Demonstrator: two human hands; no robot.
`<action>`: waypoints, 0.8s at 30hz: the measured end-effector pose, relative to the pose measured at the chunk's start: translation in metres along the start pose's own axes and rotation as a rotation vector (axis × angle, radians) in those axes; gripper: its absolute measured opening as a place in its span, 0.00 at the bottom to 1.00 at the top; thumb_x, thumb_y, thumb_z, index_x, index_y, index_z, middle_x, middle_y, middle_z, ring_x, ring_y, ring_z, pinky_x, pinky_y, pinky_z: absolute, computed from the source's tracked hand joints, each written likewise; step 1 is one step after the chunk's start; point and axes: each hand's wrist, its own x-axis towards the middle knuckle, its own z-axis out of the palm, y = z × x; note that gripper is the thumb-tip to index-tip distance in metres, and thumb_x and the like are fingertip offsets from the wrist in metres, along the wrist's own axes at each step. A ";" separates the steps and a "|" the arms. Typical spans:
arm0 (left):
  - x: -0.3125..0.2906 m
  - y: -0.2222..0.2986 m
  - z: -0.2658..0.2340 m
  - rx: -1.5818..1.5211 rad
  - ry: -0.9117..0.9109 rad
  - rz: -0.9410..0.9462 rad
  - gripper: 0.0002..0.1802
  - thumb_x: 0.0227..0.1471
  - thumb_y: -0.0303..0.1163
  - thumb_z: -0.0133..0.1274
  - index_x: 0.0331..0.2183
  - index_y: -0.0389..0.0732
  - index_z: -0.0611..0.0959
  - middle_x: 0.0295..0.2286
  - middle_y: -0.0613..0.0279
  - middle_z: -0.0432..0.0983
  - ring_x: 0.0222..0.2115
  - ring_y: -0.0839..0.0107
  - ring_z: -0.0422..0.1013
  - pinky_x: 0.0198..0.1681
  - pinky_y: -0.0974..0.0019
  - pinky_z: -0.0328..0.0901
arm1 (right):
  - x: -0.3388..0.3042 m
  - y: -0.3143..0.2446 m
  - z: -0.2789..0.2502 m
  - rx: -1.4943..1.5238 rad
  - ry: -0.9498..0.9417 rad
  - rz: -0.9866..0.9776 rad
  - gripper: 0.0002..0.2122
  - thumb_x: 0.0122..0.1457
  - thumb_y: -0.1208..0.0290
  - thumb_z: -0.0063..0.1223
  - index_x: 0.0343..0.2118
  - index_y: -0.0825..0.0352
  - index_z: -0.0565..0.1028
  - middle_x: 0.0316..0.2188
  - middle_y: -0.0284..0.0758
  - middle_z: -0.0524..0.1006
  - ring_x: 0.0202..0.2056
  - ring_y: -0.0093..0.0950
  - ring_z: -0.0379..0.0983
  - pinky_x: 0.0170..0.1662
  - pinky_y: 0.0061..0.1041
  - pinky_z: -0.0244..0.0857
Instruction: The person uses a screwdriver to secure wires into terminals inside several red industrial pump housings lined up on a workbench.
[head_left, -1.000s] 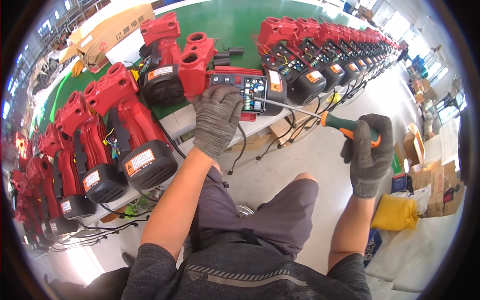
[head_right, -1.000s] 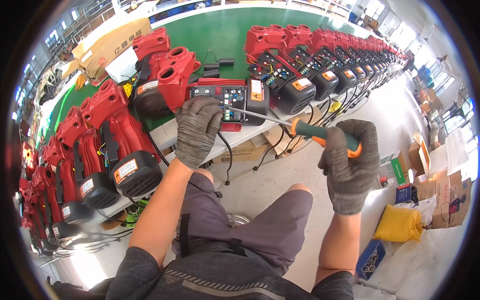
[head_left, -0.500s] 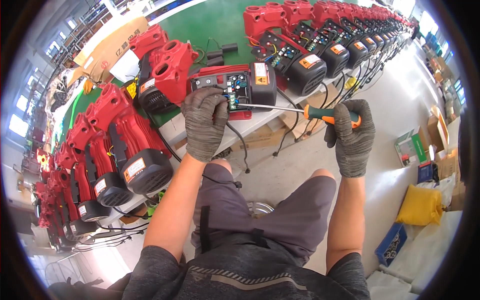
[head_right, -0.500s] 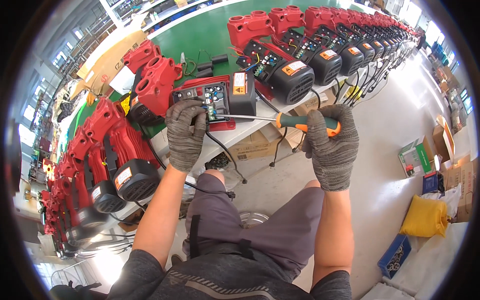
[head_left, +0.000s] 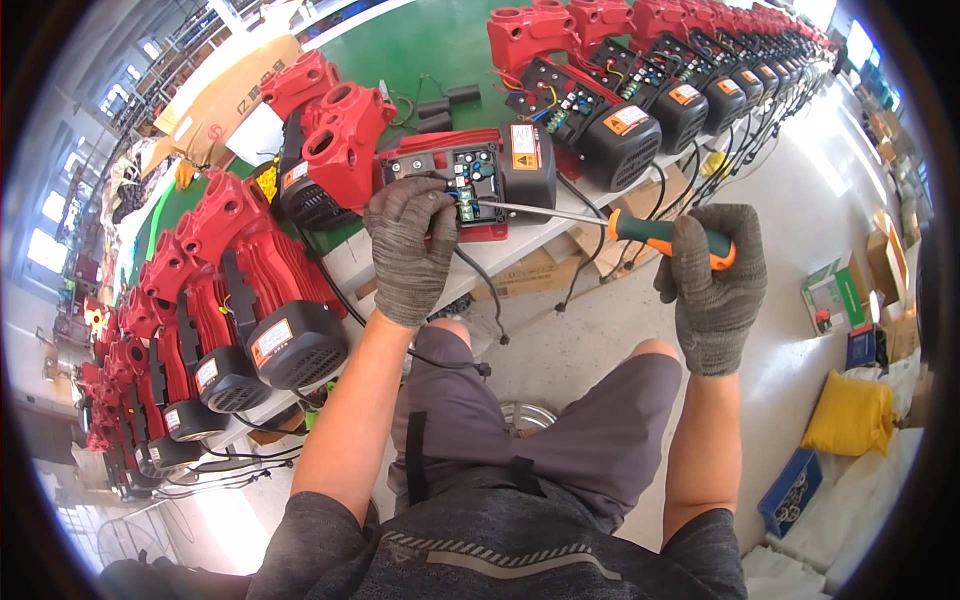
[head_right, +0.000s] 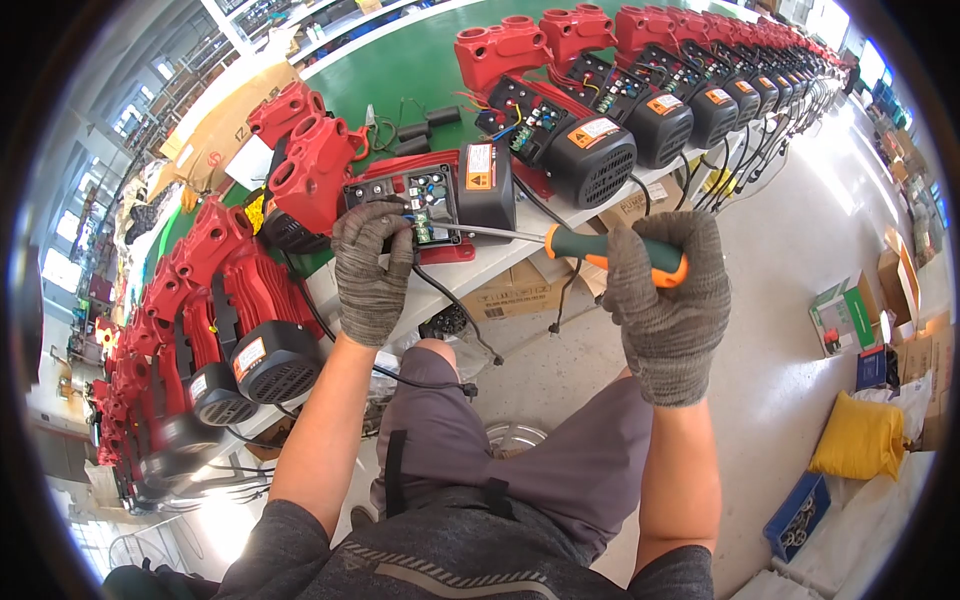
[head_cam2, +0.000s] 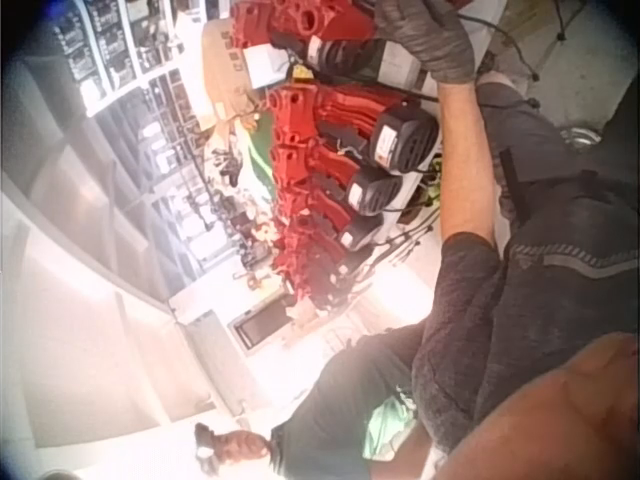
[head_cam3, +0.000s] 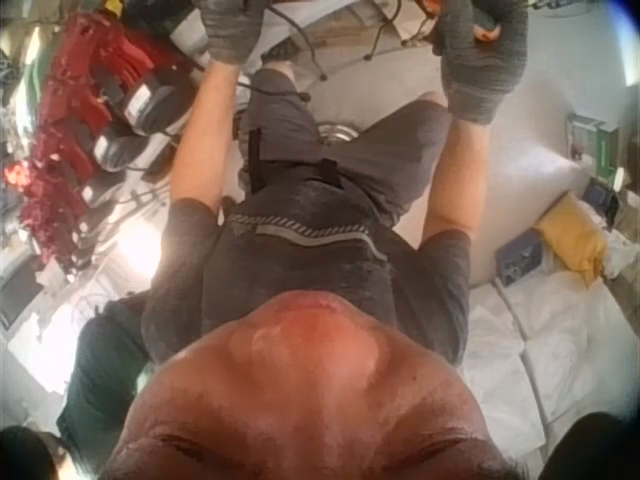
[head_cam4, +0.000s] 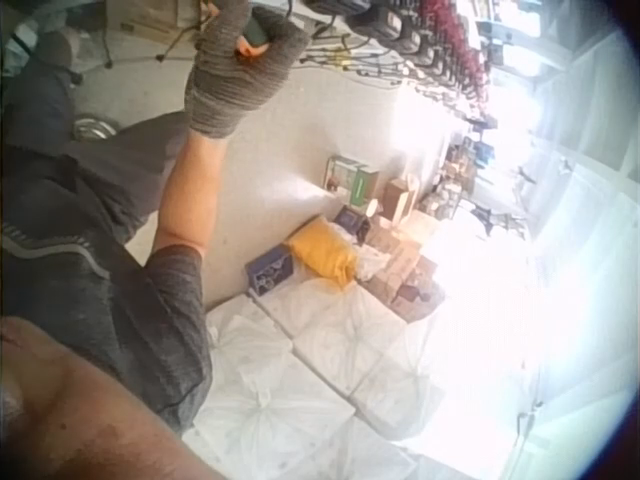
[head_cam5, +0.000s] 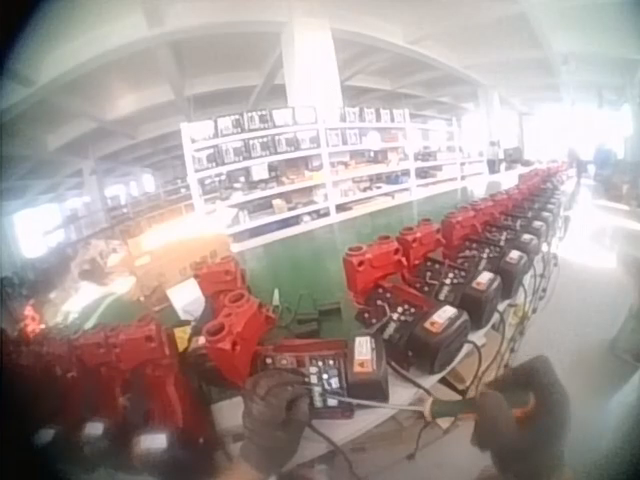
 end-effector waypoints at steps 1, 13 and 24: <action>0.000 0.001 0.000 0.001 0.000 0.001 0.13 0.48 0.23 0.64 0.37 0.46 0.83 0.42 0.66 0.80 0.48 0.59 0.71 0.55 0.53 0.60 | -0.002 -0.001 -0.001 -0.022 -0.004 -0.029 0.08 0.67 0.70 0.58 0.39 0.68 0.71 0.24 0.33 0.75 0.18 0.18 0.71 0.19 0.18 0.62; -0.002 -0.001 0.000 -0.007 -0.001 -0.026 0.12 0.47 0.24 0.65 0.37 0.46 0.85 0.43 0.66 0.80 0.48 0.58 0.71 0.56 0.52 0.59 | -0.027 -0.013 -0.002 -0.245 -0.165 -0.638 0.20 0.53 0.78 0.72 0.45 0.68 0.71 0.31 0.38 0.80 0.28 0.30 0.79 0.29 0.27 0.74; 0.003 0.006 -0.001 -0.038 0.000 -0.059 0.11 0.47 0.23 0.63 0.35 0.44 0.84 0.40 0.62 0.81 0.45 0.57 0.73 0.55 0.52 0.62 | 0.021 -0.003 -0.018 0.048 -0.226 -0.023 0.10 0.66 0.72 0.60 0.42 0.68 0.70 0.30 0.34 0.76 0.23 0.20 0.73 0.25 0.19 0.66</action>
